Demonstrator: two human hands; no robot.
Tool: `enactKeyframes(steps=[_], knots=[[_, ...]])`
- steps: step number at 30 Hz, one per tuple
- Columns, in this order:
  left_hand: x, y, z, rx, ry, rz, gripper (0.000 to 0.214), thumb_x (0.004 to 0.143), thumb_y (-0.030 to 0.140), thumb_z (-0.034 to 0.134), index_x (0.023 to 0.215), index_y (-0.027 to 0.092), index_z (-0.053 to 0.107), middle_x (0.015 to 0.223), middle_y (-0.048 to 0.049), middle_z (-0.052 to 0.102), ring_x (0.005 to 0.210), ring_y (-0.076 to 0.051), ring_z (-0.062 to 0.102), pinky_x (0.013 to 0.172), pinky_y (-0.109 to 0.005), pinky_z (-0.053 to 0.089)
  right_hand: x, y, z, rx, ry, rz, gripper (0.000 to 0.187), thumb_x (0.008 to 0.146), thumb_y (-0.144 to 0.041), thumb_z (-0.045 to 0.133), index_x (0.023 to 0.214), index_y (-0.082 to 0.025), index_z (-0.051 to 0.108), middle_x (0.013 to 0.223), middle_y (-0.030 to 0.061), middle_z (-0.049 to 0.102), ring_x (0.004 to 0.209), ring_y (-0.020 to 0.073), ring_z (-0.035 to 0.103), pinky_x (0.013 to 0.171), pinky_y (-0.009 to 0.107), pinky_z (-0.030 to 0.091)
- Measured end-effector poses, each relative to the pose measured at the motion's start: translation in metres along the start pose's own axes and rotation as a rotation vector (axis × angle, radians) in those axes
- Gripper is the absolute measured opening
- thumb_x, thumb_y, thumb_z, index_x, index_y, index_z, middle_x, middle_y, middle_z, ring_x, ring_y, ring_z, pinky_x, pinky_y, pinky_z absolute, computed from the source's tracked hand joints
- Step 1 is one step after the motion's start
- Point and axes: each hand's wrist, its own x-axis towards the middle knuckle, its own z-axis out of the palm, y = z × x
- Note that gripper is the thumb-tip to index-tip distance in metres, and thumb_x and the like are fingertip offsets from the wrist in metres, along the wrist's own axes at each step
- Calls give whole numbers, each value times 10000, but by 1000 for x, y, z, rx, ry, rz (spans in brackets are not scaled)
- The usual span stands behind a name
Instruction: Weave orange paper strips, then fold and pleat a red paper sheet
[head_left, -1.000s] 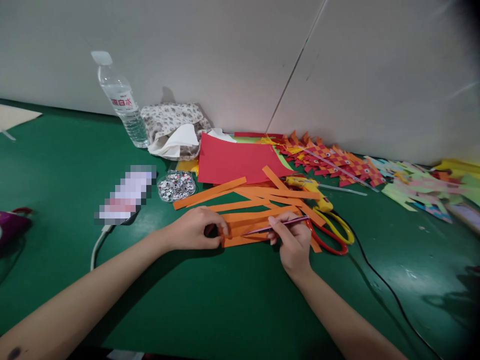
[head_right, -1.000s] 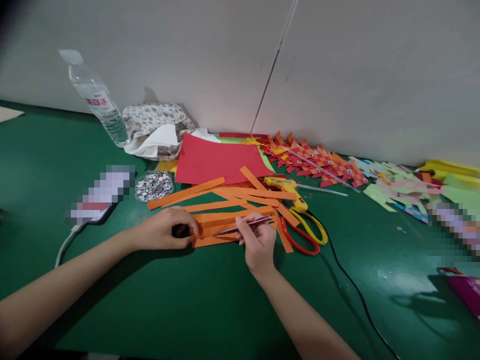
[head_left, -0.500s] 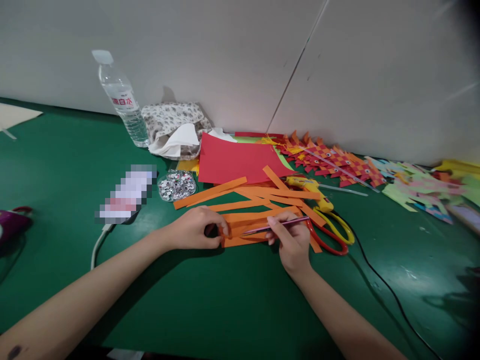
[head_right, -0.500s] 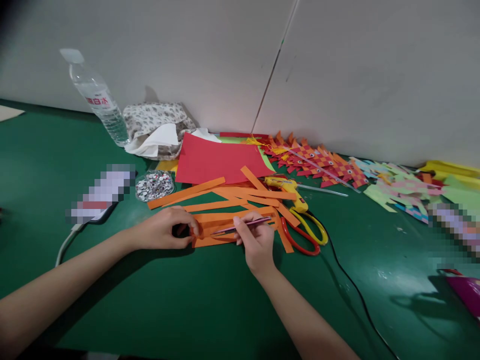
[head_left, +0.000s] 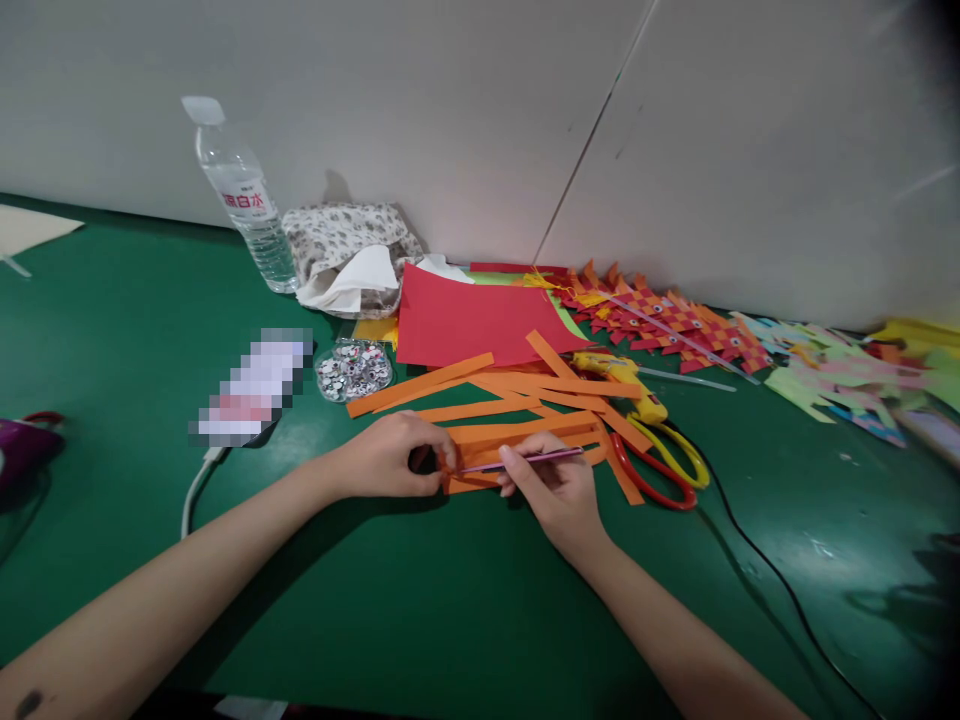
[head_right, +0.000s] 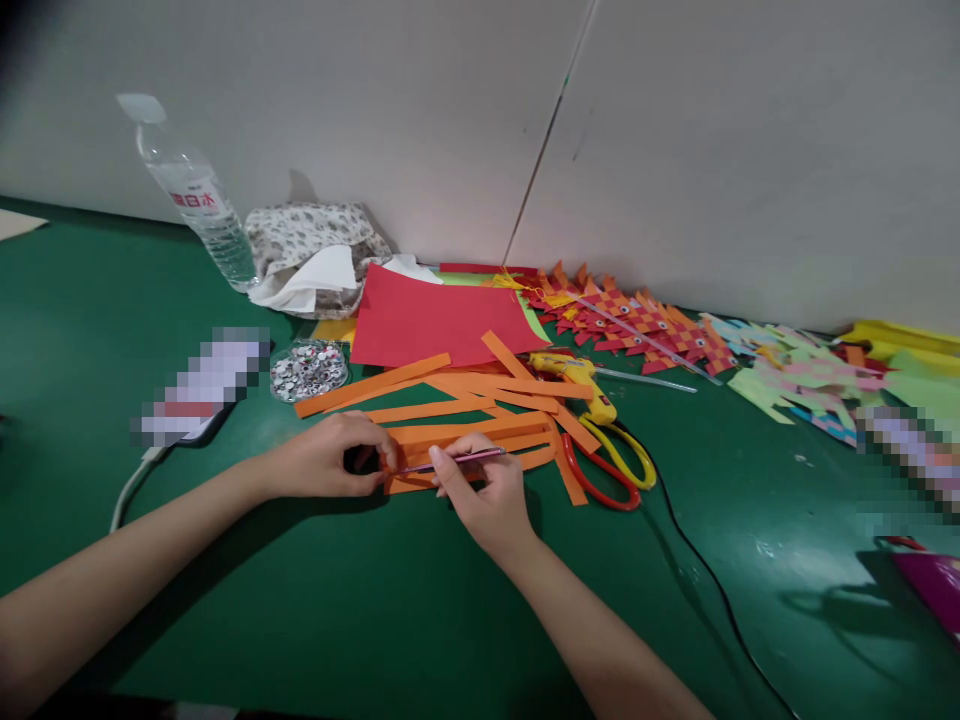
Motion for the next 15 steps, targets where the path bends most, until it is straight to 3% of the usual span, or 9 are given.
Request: enactKeyframes(steps=[9, 15], knots=[[0, 2, 0, -1, 11, -3, 170, 724, 150, 589, 868, 187, 673, 827, 3, 709, 621, -91, 586, 603, -193, 436, 1, 3, -4, -74, 146, -49, 273, 863, -331, 604, 635, -199, 535, 511, -32, 537, 428, 103, 518, 444, 228, 423], [0, 1, 0, 6, 4, 6, 161, 732, 151, 588, 869, 190, 663, 818, 6, 704, 649, -103, 591, 646, -211, 447, 0, 0, -4, -69, 73, -56, 257, 865, -347, 594, 657, -202, 553, 514, -21, 559, 450, 122, 552, 472, 248, 451]])
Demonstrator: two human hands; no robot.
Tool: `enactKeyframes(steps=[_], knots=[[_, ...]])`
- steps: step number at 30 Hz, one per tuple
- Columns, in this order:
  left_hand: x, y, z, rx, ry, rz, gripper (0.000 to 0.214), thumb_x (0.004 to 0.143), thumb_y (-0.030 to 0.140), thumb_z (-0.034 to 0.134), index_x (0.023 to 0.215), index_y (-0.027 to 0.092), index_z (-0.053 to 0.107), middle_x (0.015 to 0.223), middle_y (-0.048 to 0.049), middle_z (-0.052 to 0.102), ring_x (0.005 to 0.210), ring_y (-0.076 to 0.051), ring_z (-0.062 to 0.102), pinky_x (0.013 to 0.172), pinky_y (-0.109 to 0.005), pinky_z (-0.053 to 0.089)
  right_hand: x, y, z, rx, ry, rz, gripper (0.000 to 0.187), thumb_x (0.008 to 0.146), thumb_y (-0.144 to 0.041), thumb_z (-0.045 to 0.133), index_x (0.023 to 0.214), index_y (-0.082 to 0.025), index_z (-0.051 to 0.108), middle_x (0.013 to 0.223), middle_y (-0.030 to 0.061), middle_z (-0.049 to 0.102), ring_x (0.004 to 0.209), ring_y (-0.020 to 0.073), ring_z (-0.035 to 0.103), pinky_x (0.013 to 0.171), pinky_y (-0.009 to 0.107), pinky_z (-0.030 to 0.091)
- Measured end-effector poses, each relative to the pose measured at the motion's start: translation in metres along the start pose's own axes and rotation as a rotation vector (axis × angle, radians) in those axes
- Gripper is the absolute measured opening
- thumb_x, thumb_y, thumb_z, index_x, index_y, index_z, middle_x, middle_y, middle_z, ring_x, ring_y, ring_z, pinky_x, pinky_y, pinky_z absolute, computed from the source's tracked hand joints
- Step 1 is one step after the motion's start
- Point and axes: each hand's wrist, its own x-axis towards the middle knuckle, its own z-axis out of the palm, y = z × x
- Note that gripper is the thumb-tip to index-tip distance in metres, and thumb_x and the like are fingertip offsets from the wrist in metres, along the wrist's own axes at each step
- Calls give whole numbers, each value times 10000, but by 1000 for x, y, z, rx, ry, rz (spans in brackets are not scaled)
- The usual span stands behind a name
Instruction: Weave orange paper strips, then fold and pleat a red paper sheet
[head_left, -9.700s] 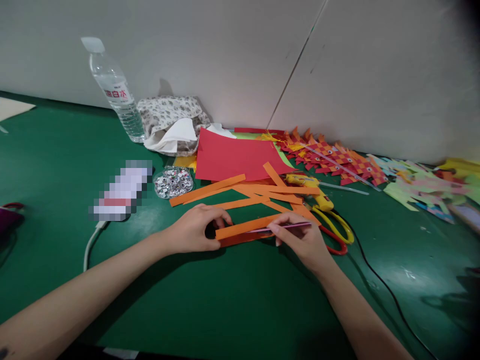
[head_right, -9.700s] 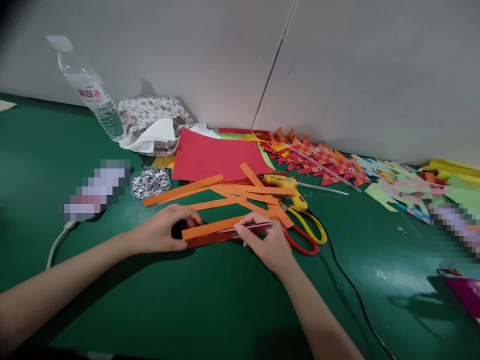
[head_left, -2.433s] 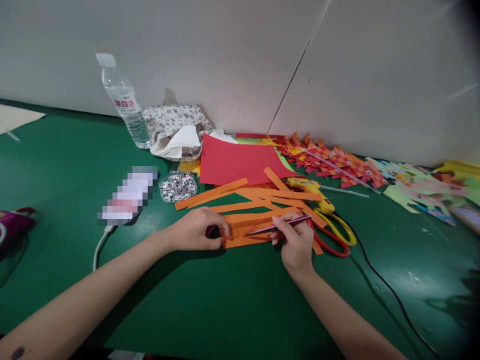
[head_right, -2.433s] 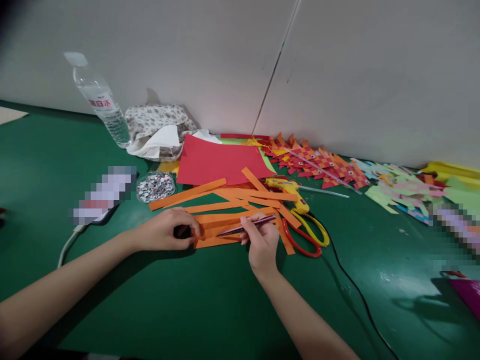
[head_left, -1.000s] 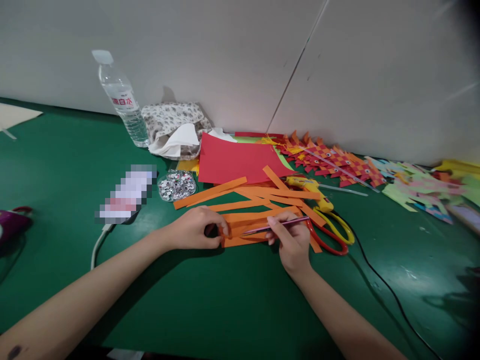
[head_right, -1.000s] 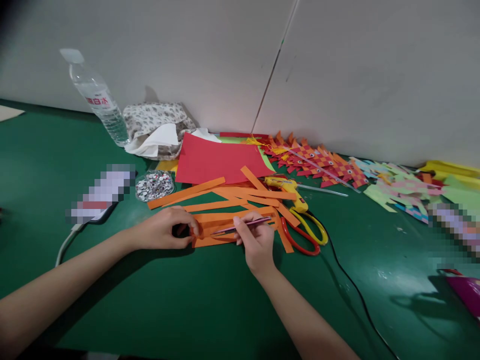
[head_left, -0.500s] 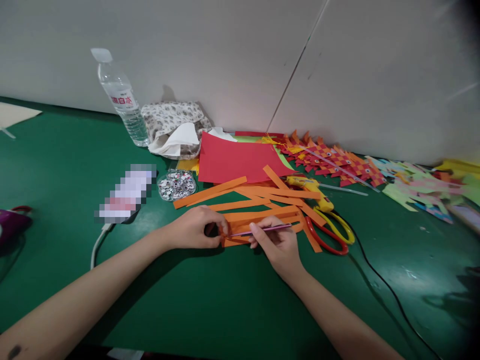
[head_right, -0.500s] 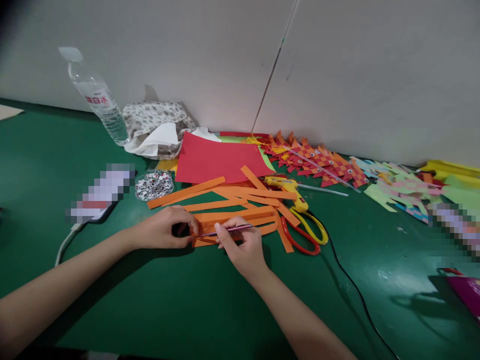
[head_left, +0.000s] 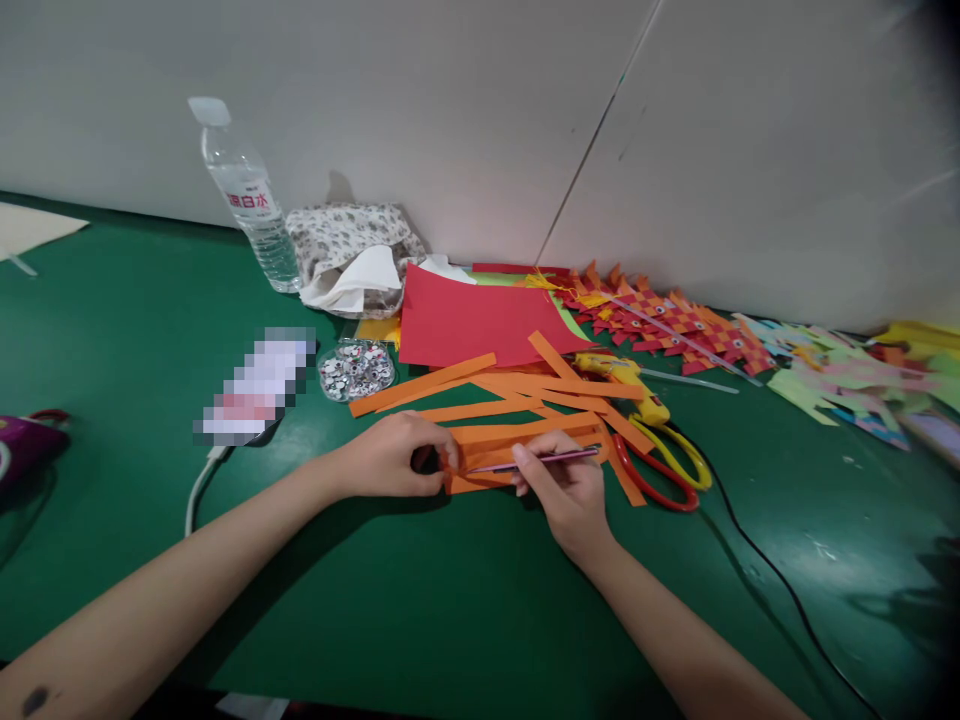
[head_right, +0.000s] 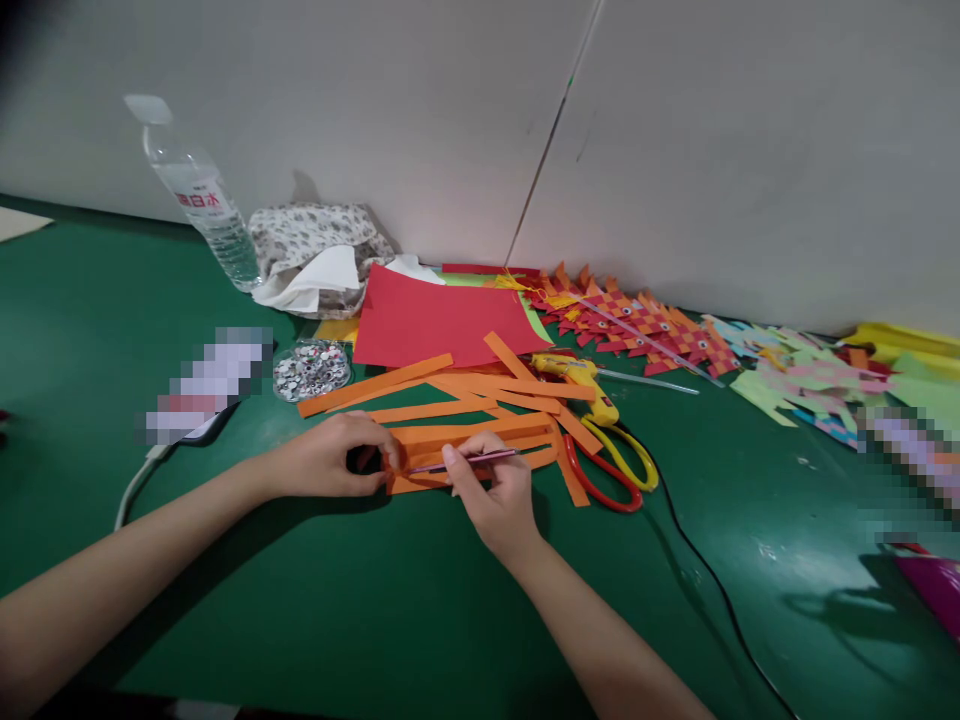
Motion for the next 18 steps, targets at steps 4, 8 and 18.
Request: enactKeyframes(steps=[4, 8, 18], knots=[[0, 0, 0, -1, 1, 19, 159, 720, 131, 592, 858, 190, 645, 846, 11, 700, 697, -110, 598, 693, -221, 450, 0, -1, 0, -2, -61, 17, 241, 871, -343, 588, 680, -200, 556, 538, -15, 581, 468, 125, 567, 491, 249, 460], [-2, -1, -1, -29, 17, 6, 114, 696, 113, 576, 786, 183, 585, 765, 18, 655, 647, -100, 570, 616, -201, 432, 1, 0, 0, 4, -48, 18, 242, 870, -329, 593, 671, -198, 550, 551, -20, 571, 471, 119, 562, 499, 247, 455], [-1, -3, 2, -3, 54, -44, 122, 717, 185, 619, 738, 185, 499, 665, 39, 585, 603, -92, 529, 559, -194, 368, 1, 2, 0, 22, -60, 14, 244, 874, -308, 598, 664, -194, 550, 547, -26, 557, 471, 110, 550, 501, 242, 444]])
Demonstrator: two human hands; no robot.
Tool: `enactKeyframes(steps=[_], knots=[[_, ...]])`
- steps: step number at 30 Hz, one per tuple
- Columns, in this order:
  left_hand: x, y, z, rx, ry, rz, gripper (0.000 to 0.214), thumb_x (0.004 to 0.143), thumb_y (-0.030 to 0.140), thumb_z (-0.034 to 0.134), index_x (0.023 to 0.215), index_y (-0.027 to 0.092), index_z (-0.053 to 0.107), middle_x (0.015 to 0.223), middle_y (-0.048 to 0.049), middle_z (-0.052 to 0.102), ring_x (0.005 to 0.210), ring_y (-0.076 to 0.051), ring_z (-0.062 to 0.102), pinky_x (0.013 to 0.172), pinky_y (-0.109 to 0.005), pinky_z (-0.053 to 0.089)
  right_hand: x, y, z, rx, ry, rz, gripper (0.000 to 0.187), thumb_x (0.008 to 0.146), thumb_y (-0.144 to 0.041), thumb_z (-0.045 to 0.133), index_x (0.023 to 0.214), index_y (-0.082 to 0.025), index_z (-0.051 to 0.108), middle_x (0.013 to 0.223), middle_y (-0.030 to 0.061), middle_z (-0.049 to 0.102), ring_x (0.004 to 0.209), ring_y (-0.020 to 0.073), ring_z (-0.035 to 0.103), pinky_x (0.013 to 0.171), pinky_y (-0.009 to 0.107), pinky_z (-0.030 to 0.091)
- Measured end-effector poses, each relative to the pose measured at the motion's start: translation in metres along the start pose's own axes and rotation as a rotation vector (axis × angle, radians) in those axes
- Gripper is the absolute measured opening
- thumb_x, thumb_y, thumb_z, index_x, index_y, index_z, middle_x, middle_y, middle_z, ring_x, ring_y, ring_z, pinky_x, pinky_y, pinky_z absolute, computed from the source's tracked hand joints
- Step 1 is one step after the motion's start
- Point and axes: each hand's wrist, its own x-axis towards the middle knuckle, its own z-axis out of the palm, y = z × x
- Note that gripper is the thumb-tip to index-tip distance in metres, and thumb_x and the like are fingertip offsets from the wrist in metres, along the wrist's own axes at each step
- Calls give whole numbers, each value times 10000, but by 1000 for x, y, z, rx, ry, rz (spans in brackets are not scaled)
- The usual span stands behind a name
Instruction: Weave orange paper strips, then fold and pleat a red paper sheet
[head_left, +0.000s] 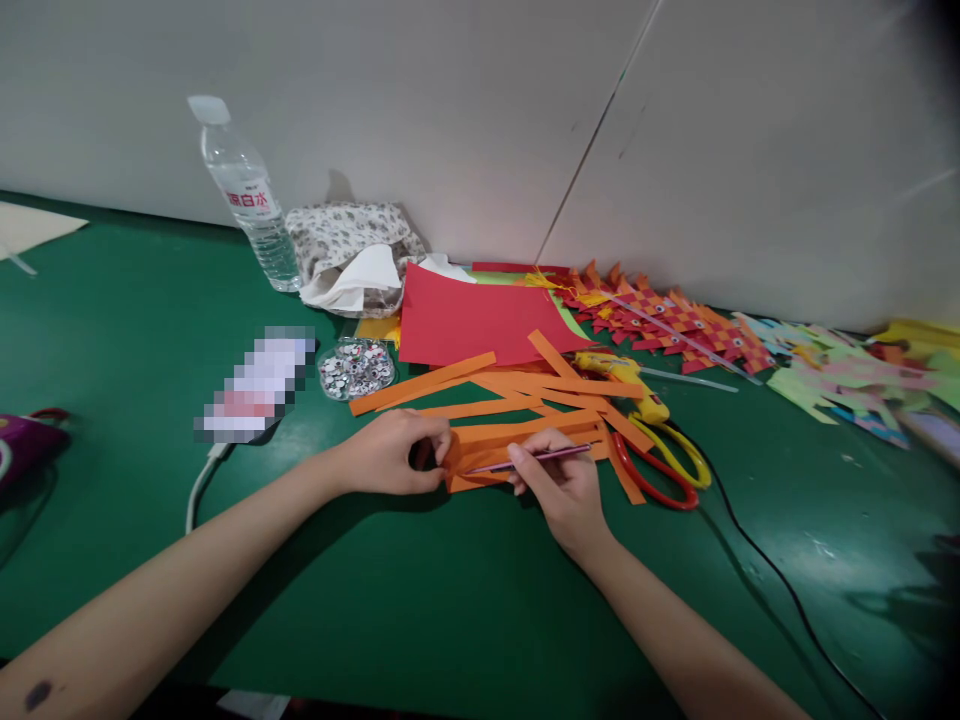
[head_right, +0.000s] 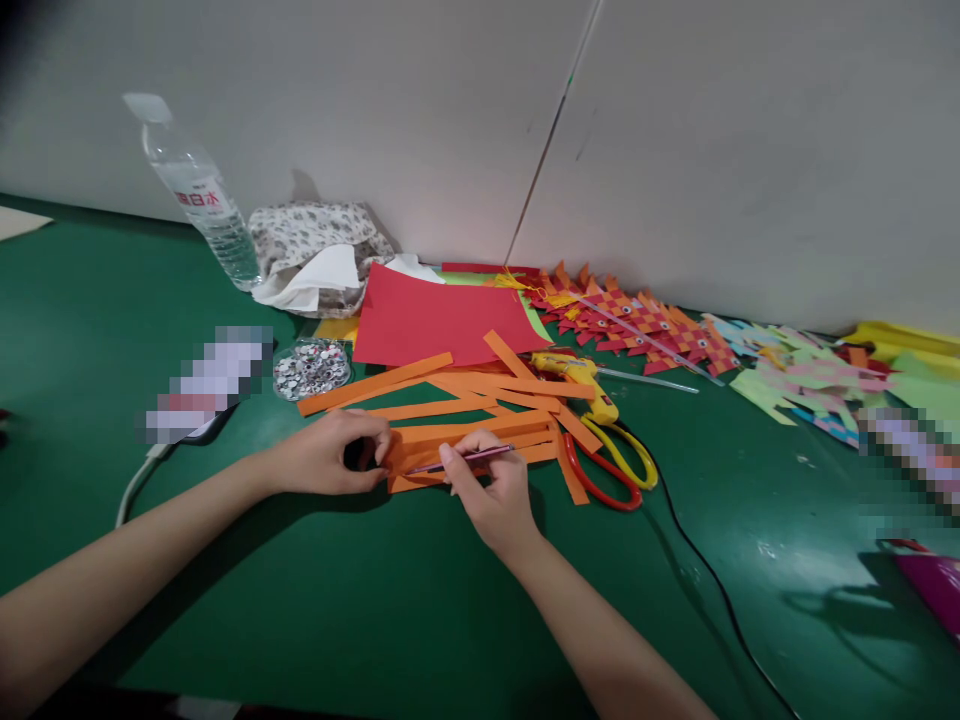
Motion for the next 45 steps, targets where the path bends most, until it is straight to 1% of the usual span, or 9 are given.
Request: enactKeyframes(steps=[6, 10, 14, 20, 25, 29, 31, 37, 45], knots=[[-1, -1, 1, 33, -11, -11, 136, 716, 195, 631, 725, 188, 496, 649, 50, 559, 599, -92, 518, 558, -196, 351, 2, 3, -1, 60, 127, 14, 236, 869, -297, 603, 666, -194, 541, 536, -37, 542, 437, 90, 519, 457, 216, 419], [-1, -1, 1, 59, -9, 2, 128, 722, 206, 632, 749, 193, 507, 668, 45, 561, 618, -103, 524, 570, -205, 356, 3, 3, -1, 62, 116, 43, 238, 865, -303, 606, 664, -191, 545, 531, -37, 538, 438, 87, 512, 457, 214, 416], [-1, 1, 1, 75, 10, -22, 180, 712, 225, 648, 800, 201, 492, 690, 47, 549, 628, -107, 519, 575, -209, 358, 2, 2, -1, 64, 115, 50, 244, 864, -311, 606, 661, -191, 542, 528, -37, 532, 437, 88, 509, 455, 214, 414], [-2, 1, 1, 80, 5, -42, 185, 722, 252, 645, 769, 199, 474, 658, 48, 538, 626, -114, 520, 574, -211, 356, 1, 1, -1, 86, 114, 46, 238, 863, -318, 610, 673, -193, 542, 527, -39, 541, 437, 85, 516, 453, 206, 424], [-1, 0, 2, 68, 14, -36, 178, 722, 239, 649, 775, 200, 484, 649, 54, 539, 621, -107, 526, 578, -208, 357, 2, 2, 1, 73, 25, 62, 228, 875, -341, 602, 709, -191, 559, 549, -22, 579, 463, 99, 551, 479, 220, 457], [-1, 2, 2, 67, 13, -41, 174, 723, 230, 654, 763, 199, 488, 639, 57, 541, 625, -105, 526, 576, -205, 351, 2, 2, 2, 41, 1, 47, 225, 882, -340, 592, 716, -191, 563, 561, -17, 586, 471, 107, 560, 491, 233, 465], [-2, 3, 1, 65, 9, -38, 169, 723, 226, 655, 762, 199, 493, 642, 58, 545, 628, -103, 525, 580, -205, 352, 2, 3, 2, 15, 9, 28, 234, 883, -336, 589, 701, -192, 558, 555, -19, 573, 464, 106, 548, 482, 235, 453], [-2, 2, 2, 71, 16, -43, 172, 716, 224, 662, 765, 201, 499, 648, 64, 541, 621, -96, 520, 612, -212, 362, 0, 4, -1, -7, 104, 12, 248, 875, -314, 597, 664, -194, 545, 528, -31, 541, 440, 98, 514, 455, 231, 411], [-2, 1, 3, 65, 12, -42, 161, 725, 234, 649, 769, 201, 498, 644, 63, 534, 619, -97, 522, 607, -212, 362, 0, 3, -1, 15, 124, 3, 246, 871, -294, 599, 653, -190, 553, 531, -29, 541, 447, 95, 515, 457, 229, 401]])
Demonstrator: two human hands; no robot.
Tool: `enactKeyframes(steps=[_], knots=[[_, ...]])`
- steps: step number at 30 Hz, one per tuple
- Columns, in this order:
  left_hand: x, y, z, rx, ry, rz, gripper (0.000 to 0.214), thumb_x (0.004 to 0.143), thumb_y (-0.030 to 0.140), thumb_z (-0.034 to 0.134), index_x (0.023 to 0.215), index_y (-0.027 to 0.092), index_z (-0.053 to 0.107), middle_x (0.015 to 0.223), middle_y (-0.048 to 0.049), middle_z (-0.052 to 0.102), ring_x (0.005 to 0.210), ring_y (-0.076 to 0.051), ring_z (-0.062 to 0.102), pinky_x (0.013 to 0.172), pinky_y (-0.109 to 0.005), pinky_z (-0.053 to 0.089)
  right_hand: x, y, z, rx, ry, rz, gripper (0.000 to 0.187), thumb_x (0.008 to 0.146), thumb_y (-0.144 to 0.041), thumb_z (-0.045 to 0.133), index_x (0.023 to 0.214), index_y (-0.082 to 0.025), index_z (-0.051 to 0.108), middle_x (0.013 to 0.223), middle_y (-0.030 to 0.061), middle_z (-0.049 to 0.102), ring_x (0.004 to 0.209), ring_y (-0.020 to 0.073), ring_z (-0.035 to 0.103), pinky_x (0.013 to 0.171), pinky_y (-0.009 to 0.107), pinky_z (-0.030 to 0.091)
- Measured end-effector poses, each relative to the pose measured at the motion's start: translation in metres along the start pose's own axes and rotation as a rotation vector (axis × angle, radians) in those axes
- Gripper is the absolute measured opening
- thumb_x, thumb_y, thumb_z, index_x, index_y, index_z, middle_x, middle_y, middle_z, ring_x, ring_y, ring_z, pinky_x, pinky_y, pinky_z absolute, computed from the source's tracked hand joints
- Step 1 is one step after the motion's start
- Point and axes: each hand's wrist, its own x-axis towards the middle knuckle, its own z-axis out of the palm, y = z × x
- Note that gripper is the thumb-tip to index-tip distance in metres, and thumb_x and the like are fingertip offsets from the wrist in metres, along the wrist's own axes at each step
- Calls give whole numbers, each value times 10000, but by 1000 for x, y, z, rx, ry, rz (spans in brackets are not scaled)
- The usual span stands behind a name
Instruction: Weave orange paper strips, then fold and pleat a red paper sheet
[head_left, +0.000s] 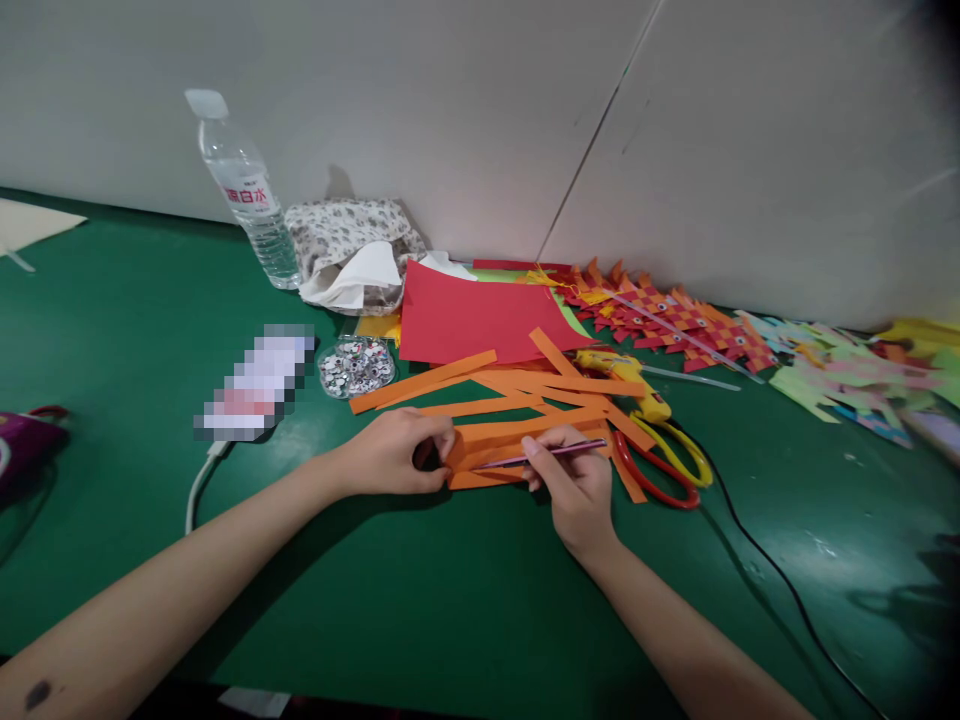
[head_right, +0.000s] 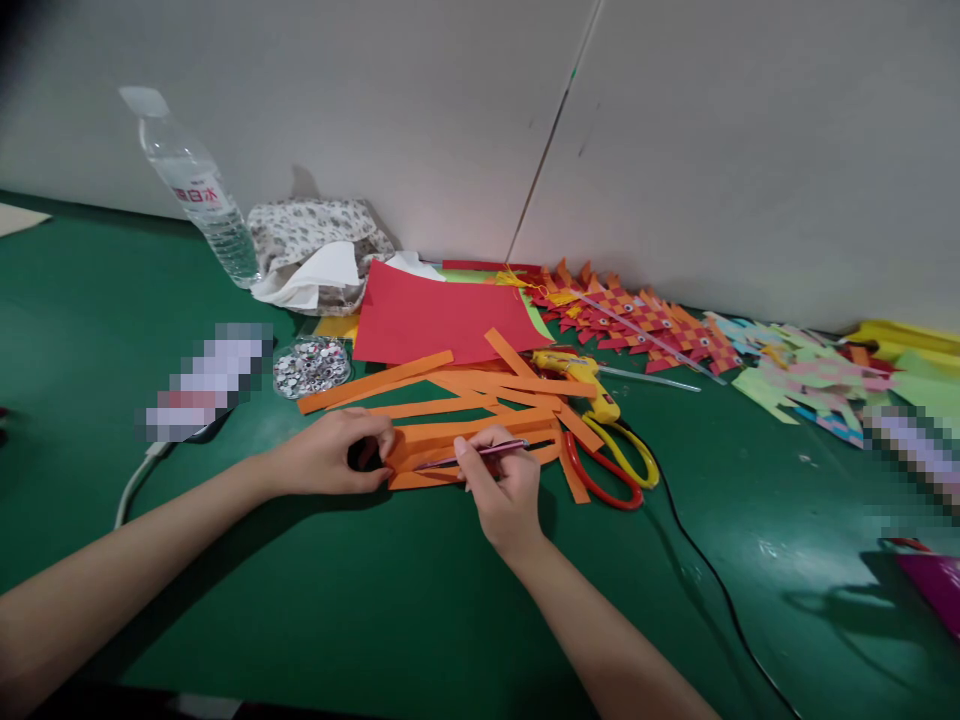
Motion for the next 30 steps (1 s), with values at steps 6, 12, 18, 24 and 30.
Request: enactKeyframes(steps=[6, 12, 18, 24, 30], knots=[[0, 0, 0, 1, 0, 5, 148, 735, 261, 634, 773, 203, 503, 644, 58, 538, 616, -105, 528, 604, -219, 367, 0, -2, 0, 12, 9, 14, 242, 862, -292, 604, 648, -190, 554, 527, -29, 539, 440, 95, 510, 455, 229, 403], [1, 2, -1, 2, -1, -4, 148, 721, 234, 638, 758, 202, 498, 638, 57, 540, 614, -108, 524, 604, -221, 368, 3, -3, -1, 41, 26, 50, 238, 845, -308, 616, 647, -190, 556, 512, -27, 548, 422, 99, 515, 437, 227, 411], [0, 0, 0, 5, 4, -2, 155, 716, 226, 646, 763, 200, 501, 632, 59, 536, 608, -102, 523, 602, -216, 368, 4, -1, -1, 77, 28, 79, 237, 836, -304, 623, 640, -187, 563, 509, -26, 556, 421, 94, 516, 436, 220, 414], [1, 1, 0, 9, 4, 0, 156, 719, 237, 644, 762, 201, 499, 635, 57, 539, 612, -108, 520, 602, -218, 365, 4, -1, 0, 110, 70, 115, 241, 808, -320, 649, 630, -184, 561, 478, -30, 555, 391, 93, 507, 396, 208, 399], [0, 2, -1, 6, 0, -9, 160, 714, 221, 650, 768, 200, 501, 645, 61, 546, 616, -101, 521, 608, -217, 366, 6, 0, 0, 151, 95, 155, 244, 792, -325, 659, 618, -184, 562, 475, -30, 550, 386, 90, 498, 394, 209, 397]])
